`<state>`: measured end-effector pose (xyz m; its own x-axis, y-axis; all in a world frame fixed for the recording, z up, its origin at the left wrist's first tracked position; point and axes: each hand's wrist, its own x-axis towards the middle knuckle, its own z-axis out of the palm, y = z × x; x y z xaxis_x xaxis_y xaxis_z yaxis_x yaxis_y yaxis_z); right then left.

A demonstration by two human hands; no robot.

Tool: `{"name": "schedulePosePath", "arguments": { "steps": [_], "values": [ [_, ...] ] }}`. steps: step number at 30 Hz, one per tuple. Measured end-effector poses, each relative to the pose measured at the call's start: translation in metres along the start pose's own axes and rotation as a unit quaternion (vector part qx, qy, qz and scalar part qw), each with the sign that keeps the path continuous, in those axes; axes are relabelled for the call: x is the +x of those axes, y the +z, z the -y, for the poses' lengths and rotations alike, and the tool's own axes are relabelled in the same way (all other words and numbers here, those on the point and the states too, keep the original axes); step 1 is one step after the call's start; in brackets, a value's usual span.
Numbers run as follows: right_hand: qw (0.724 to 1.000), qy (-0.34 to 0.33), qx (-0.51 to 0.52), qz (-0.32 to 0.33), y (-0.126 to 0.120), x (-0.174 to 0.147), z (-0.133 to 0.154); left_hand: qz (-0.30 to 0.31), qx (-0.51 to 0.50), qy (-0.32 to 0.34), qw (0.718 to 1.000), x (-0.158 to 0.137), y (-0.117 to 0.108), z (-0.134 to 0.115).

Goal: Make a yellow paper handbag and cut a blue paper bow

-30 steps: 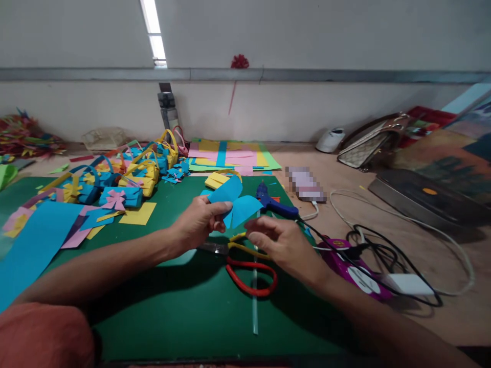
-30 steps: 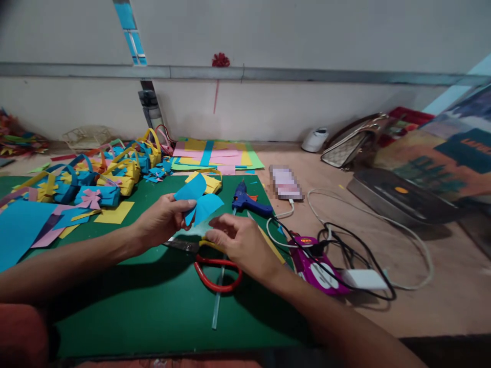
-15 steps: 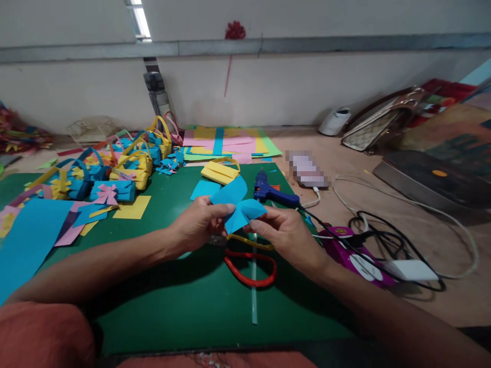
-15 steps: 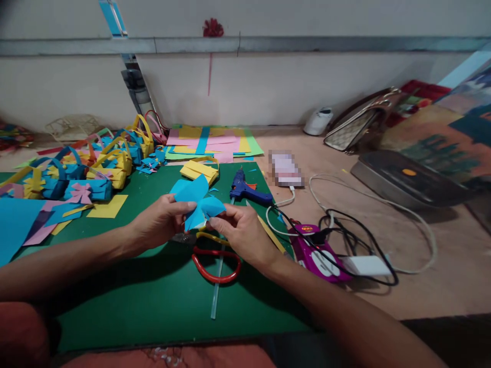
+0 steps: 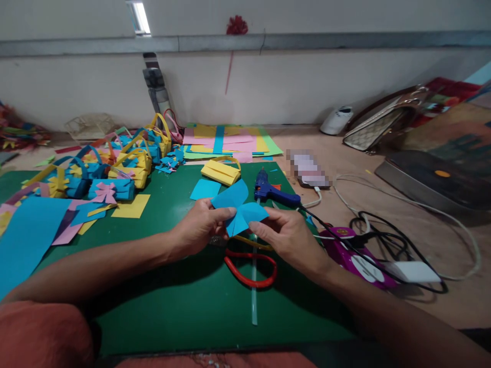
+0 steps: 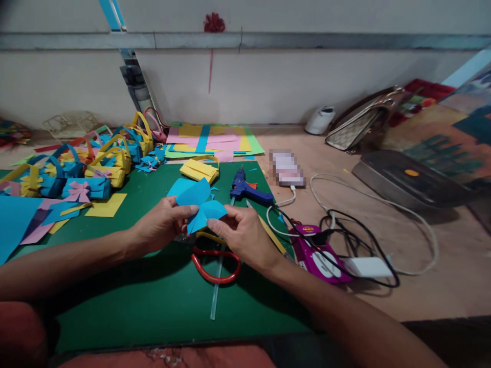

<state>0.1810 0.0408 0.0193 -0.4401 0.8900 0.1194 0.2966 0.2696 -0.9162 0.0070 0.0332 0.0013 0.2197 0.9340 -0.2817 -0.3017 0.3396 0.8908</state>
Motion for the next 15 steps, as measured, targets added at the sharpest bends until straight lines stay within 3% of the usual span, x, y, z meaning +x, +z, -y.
{"name": "schedulePosePath", "arguments": {
  "steps": [6,15],
  "values": [
    [1.0,0.011,0.017,0.015,0.0007,0.0014,-0.0027,0.01,0.011,-0.041,0.999,-0.0021,0.0002,-0.001],
    [0.998,0.031,0.058,0.018,0.0013,-0.0018,0.0013,0.026,-0.005,-0.028,0.999,-0.0016,0.0007,0.0017]
  ]
}}
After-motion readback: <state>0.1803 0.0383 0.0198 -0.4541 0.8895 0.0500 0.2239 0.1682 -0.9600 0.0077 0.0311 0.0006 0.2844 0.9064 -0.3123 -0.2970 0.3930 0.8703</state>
